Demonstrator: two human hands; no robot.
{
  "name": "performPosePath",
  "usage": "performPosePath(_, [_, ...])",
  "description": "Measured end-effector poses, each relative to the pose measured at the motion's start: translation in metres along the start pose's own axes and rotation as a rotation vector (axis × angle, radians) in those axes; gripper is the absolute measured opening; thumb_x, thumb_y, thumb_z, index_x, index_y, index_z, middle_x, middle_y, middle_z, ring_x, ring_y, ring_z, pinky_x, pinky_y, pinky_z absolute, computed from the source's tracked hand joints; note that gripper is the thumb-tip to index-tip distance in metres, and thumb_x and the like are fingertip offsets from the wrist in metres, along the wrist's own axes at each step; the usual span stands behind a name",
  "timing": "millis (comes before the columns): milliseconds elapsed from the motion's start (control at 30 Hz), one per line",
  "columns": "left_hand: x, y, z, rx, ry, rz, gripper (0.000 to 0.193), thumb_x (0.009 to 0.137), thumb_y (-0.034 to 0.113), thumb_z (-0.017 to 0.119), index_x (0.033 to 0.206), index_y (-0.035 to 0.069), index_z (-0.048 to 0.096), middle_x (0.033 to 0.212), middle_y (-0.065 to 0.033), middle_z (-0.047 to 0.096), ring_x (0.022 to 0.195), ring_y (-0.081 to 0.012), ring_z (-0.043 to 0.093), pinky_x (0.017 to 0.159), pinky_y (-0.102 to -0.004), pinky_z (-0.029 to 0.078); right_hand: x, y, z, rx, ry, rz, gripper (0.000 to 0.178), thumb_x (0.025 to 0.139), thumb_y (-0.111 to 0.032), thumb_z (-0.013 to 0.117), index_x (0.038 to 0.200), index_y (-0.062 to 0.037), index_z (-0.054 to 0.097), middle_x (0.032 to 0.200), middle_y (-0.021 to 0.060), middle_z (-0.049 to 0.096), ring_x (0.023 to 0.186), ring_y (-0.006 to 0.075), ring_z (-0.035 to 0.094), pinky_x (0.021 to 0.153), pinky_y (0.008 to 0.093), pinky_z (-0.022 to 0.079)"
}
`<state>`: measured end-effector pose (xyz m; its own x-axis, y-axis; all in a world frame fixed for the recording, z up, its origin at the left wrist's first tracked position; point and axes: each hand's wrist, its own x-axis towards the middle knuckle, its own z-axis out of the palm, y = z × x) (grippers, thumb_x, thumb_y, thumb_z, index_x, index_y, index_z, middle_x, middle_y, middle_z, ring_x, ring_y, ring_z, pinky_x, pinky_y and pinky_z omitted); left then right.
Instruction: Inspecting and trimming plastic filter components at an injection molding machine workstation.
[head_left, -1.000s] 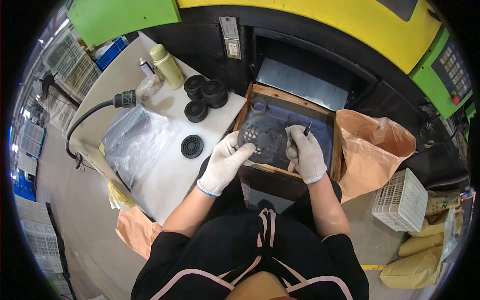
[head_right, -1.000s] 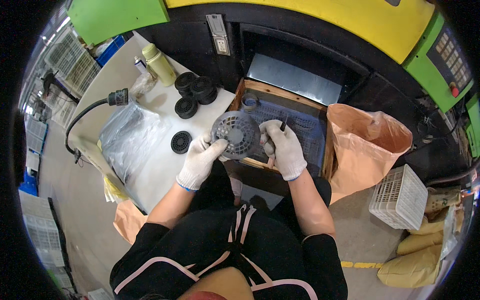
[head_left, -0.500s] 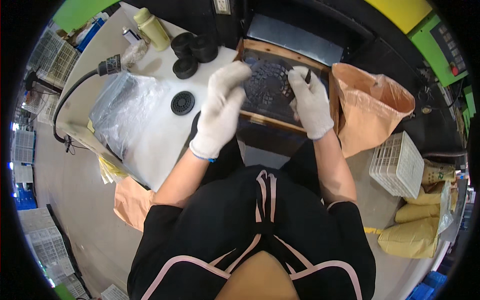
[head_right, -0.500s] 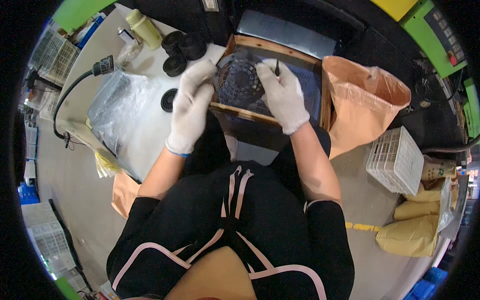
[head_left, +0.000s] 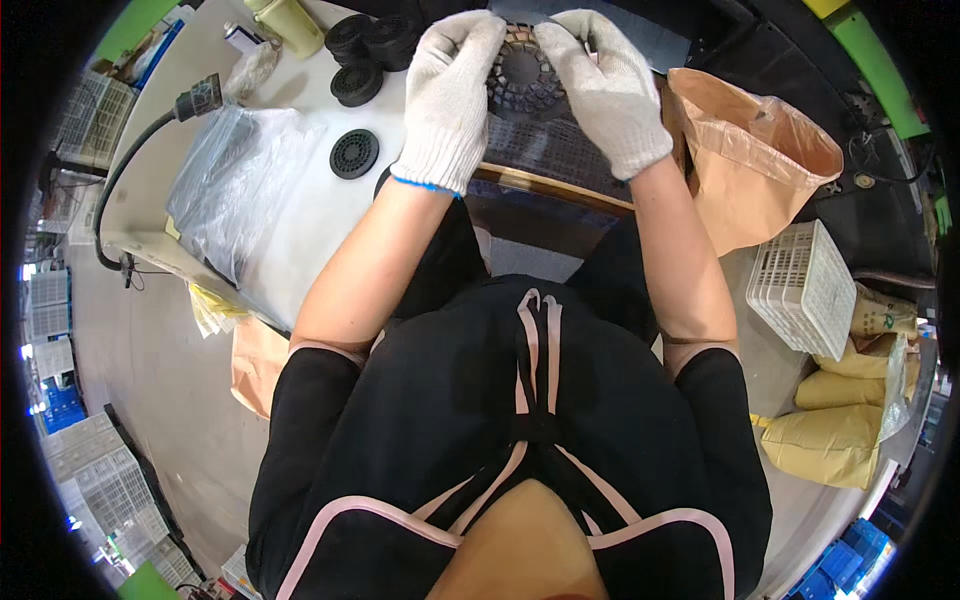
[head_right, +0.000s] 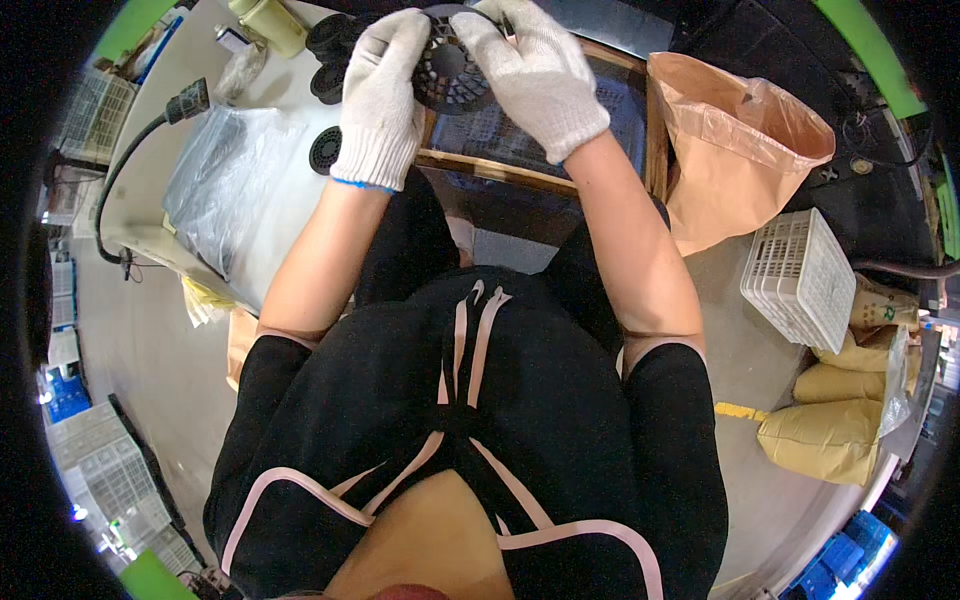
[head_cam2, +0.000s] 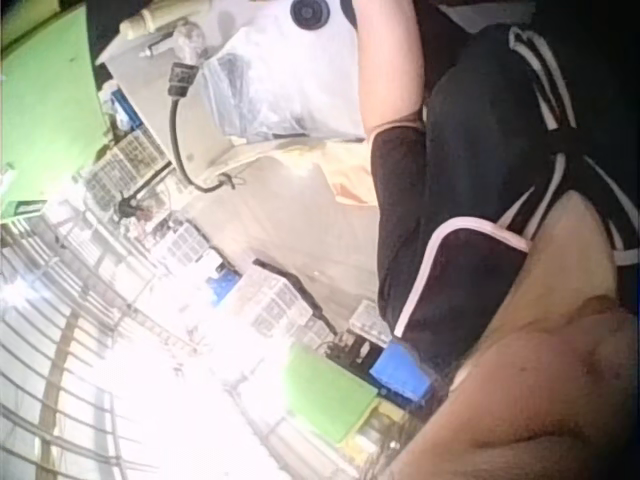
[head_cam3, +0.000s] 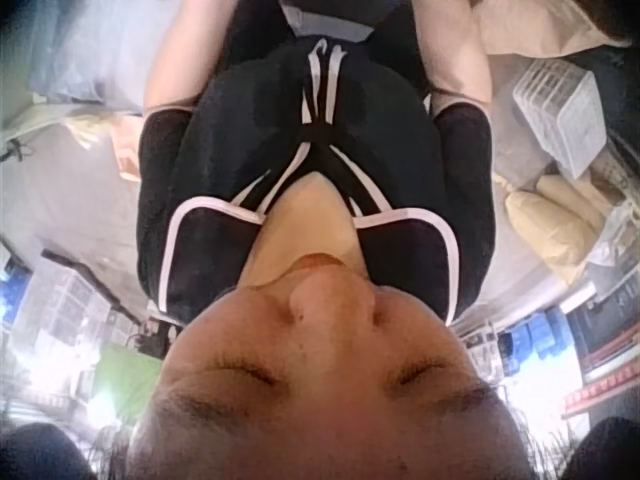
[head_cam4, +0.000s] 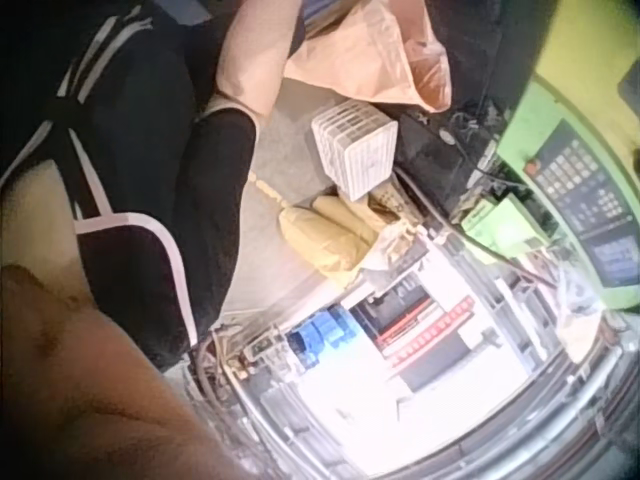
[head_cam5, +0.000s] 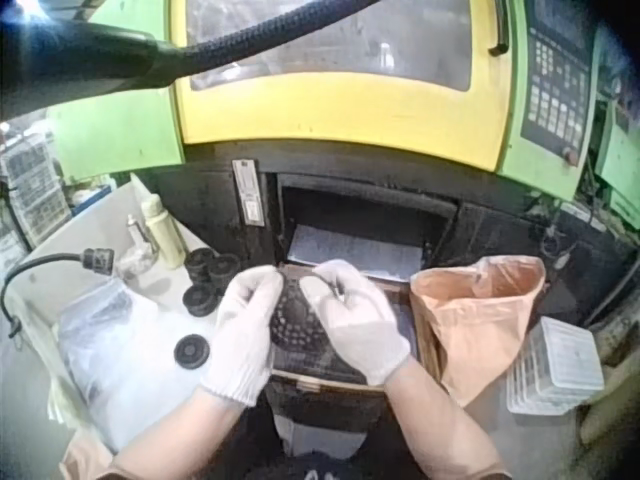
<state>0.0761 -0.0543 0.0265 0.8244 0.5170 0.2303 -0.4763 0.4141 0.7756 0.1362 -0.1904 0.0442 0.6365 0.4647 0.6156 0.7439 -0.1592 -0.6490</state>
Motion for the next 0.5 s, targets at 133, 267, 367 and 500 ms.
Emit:
performPosePath(133, [-0.004,-0.001,-0.016,0.235,-0.169,-0.019,0.012,0.094,0.011,0.067,0.100,0.001,0.070,0.088,-0.0014,0.069,0.078,-0.0069,0.062,0.069,-0.0219,0.050,-0.005,-0.018,0.000,0.233,-0.329,0.445,0.040,0.099,-0.042,0.059,0.106,-0.0036,0.068,0.086,0.0056,0.068,0.079,0.0193,0.067,0.075,0.0316,0.052])
performPosePath(267, [-0.002,0.001,-0.003,0.057,-0.039,-0.249,0.023,0.100,0.026,0.060,0.103,0.004,0.068,0.098,-0.0065,0.071,0.081,-0.0147,0.067,0.074,-0.0297,0.057,-0.031,0.012,0.034,1.066,0.047,0.577,0.038,0.101,-0.037,0.056,0.123,-0.0055,0.061,0.097,0.0090,0.067,0.058,0.0135,0.064,0.046,0.0291,0.050])
performPosePath(367, [0.001,-0.003,-0.017,-0.082,0.013,-0.195,0.029,0.101,0.031,0.057,0.107,0.004,0.066,0.098,-0.0080,0.070,0.079,-0.0156,0.068,0.074,-0.0297,0.058,-0.016,0.024,0.013,-0.096,-0.050,-0.239,0.033,0.101,-0.029,0.055,0.123,-0.0054,0.061,0.098,0.0108,0.068,0.057,0.0153,0.064,0.043,0.0303,0.049])
performPosePath(500, [-0.002,-0.003,-0.014,0.103,-0.090,-0.094,0.017,0.098,0.019,0.062,0.094,0.003,0.068,0.084,-0.0011,0.065,0.070,-0.0076,0.058,0.062,-0.0231,0.048,0.007,0.025,-0.003,-0.362,-0.048,-0.461,0.027,0.097,-0.031,0.061,0.108,-0.0062,0.066,0.082,0.0075,0.069,0.071,0.0177,0.065,0.060,0.0343,0.051])
